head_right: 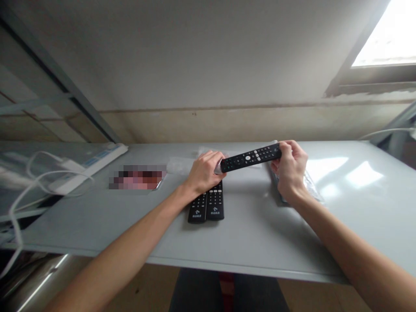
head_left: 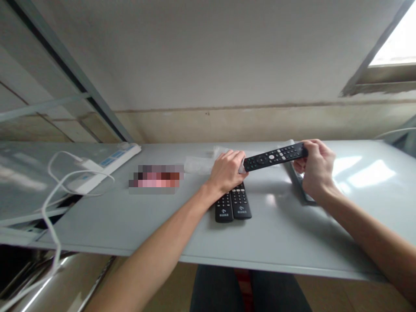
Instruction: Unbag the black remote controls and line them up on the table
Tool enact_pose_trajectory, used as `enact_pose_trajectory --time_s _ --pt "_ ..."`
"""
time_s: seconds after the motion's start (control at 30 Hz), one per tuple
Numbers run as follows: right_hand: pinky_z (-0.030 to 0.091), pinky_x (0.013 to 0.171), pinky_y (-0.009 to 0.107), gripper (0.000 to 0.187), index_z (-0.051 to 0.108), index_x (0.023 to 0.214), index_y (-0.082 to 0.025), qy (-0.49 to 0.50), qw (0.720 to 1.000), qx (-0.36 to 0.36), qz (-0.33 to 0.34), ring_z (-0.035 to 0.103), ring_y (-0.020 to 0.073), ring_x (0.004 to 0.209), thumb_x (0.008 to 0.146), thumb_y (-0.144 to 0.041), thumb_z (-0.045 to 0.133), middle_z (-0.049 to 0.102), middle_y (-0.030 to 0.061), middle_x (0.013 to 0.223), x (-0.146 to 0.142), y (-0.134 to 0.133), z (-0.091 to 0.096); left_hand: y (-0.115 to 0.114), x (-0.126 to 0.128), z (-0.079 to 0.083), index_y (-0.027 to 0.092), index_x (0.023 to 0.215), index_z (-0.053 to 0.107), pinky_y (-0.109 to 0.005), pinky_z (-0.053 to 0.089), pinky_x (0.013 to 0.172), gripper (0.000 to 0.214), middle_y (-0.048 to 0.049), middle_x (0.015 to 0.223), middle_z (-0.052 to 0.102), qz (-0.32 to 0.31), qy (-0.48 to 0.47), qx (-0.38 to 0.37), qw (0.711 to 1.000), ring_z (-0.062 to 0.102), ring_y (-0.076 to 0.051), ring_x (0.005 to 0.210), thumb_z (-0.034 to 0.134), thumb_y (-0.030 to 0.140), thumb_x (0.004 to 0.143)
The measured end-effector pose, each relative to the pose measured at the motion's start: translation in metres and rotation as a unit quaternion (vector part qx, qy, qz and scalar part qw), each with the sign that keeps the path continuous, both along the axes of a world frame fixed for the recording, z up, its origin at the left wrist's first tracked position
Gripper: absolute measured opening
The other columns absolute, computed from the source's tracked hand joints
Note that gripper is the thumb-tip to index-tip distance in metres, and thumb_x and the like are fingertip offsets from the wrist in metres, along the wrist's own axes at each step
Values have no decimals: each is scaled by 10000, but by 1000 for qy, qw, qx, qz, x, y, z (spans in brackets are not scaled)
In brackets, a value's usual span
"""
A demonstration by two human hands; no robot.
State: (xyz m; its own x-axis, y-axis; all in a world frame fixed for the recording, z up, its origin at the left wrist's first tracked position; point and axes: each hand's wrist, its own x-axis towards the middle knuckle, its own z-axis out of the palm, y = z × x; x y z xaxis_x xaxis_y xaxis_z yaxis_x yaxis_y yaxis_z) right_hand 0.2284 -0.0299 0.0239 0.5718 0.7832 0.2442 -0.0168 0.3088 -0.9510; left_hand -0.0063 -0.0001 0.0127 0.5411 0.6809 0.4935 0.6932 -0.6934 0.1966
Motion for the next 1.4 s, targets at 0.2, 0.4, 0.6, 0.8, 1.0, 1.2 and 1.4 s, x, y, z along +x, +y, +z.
enact_pose_trajectory --time_s 0.2,0.4,0.6,0.8,1.0,1.2,1.4 --pt "351 349 232 115 673 816 -184 -43 997 39 45 493 110 380 879 -275 639 570 -35 512 -11 -10 4 -1 0 1 197 1045 614 -381 515 912 165 -60 1052 734 26 -11 -7 1000 673 -261 1047 706 198 908" --pt "473 435 256 264 675 1074 -183 -126 963 11 238 658 160 492 961 -420 693 724 20 630 -33 -32 5 -3 0 2 194 1065 601 -376 504 895 161 -54 1069 735 18 -1 16 1000 674 -256 1039 672 161 924" --pt "515 489 261 470 546 1216 -219 -120 935 -23 333 746 202 686 923 -530 744 794 56 797 -50 -38 -2 -8 -1 9 191 1125 594 -406 484 970 214 -76 1130 715 6 11 62 998 624 -280 1110 649 143 924" --pt "467 436 259 481 477 1132 -270 -73 978 -4 195 686 183 544 885 -560 772 737 -13 667 -31 -23 -5 -5 -3 8 227 1470 443 -438 430 1126 611 -100 1360 629 17 -8 61 998 513 -297 1331 688 198 911" --pt "414 415 238 388 468 1039 -287 -45 990 15 132 565 136 421 900 -535 733 688 -57 597 -14 -9 -5 5 -5 -2 180 1393 507 -467 446 1111 552 -123 1315 673 72 -7 40 997 550 -321 1270 714 249 886" --pt "415 416 233 412 469 996 -288 -34 982 11 185 591 144 454 884 -566 751 683 -58 608 -22 -15 -5 3 -4 0 203 1092 611 -395 520 863 239 -77 988 738 94 -1 10 996 657 -283 991 700 212 871" --pt "464 458 245 351 598 1094 -246 -91 959 -9 269 630 144 549 960 -559 683 703 -16 701 -37 -31 3 1 -2 1 200 1069 626 -389 524 840 178 -81 994 752 83 1 24 996 691 -277 975 678 224 901"
